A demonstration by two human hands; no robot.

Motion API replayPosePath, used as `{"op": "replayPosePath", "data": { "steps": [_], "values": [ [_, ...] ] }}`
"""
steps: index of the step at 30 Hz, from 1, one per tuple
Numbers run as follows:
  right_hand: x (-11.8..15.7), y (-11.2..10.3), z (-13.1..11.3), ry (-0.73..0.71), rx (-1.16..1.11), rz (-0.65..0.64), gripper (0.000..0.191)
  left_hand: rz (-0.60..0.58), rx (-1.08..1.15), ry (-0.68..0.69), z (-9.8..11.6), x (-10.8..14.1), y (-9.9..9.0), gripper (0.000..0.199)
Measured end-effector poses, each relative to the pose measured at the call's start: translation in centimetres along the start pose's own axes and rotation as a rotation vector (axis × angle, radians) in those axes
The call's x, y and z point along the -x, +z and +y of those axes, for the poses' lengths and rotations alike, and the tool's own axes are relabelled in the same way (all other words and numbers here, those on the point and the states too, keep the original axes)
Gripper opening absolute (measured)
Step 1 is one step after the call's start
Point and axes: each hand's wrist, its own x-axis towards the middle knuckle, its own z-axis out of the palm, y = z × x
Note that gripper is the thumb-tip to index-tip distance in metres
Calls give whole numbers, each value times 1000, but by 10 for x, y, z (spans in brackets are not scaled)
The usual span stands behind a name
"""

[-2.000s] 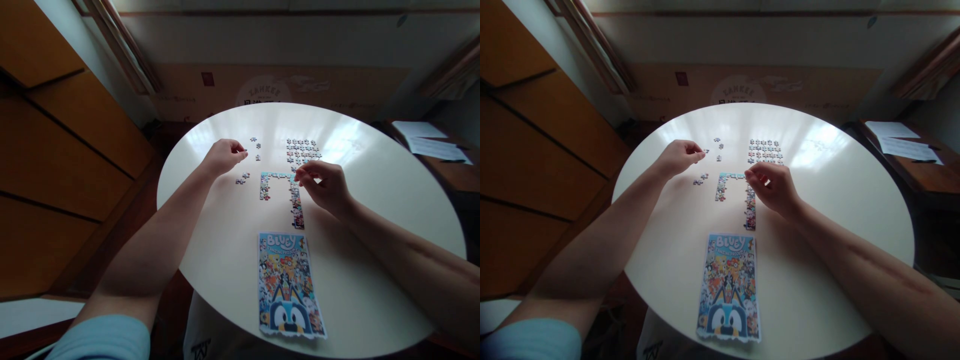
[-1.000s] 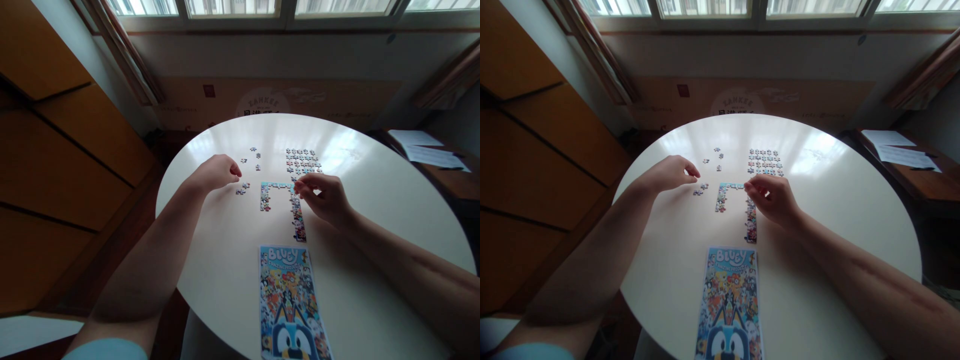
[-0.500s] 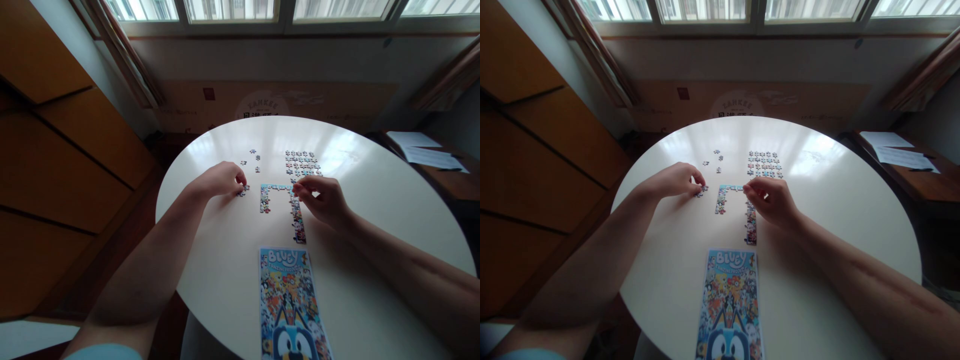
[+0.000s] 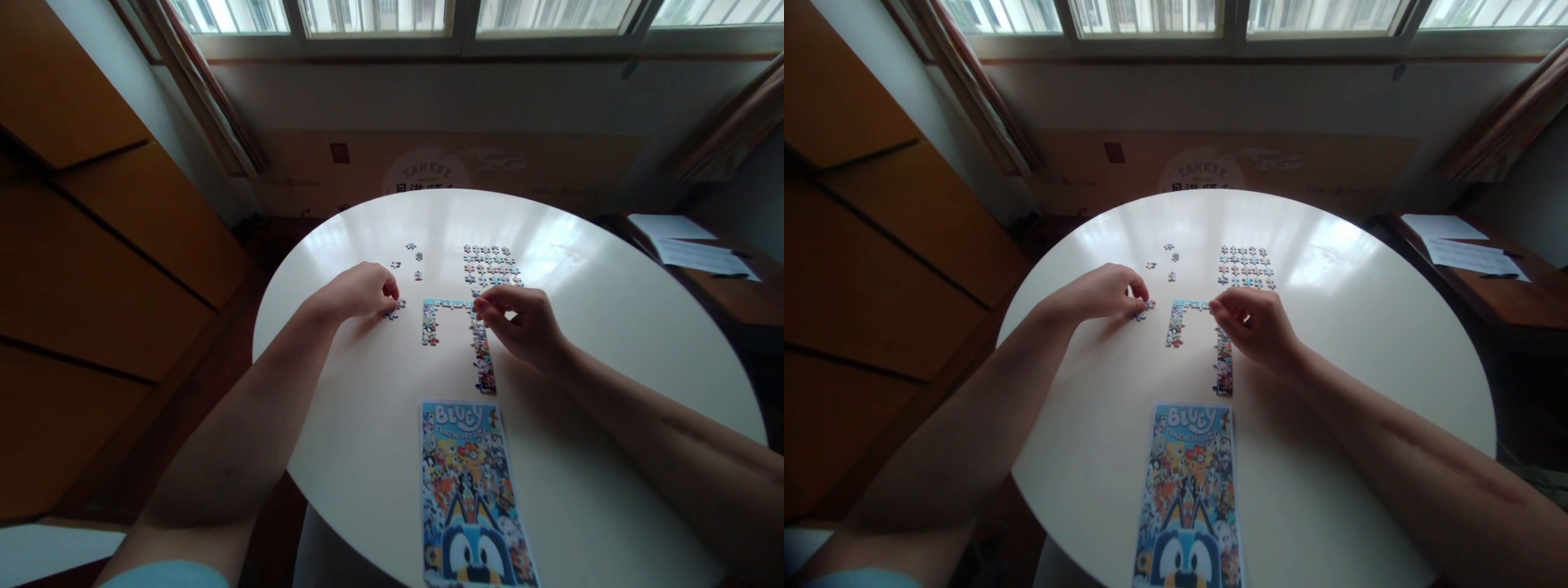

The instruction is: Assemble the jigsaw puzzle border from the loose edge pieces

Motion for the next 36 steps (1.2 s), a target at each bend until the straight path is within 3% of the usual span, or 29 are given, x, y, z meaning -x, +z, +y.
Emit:
{"op": "replayPosePath", "data": {
  "steps": [5,10,13,22,36],
  "values": [
    [-1,-1,-1,-54,12,-40,22,-32,52,99,3,2,-3,20],
    [-2,-1,-5,-169,37,-147,13,-48,71,376,25,15,-7,17],
    [-2,1,-8,-252,106,-212,12,-86,79,470,38,21,-6,15],
    [-2,8,-11,-330,117,-359,11,-170,93,507,45,22,0,14],
    [0,11,-14,-306,106,-343,12,-105,107,552,46,24,0,12]
  ]
}}
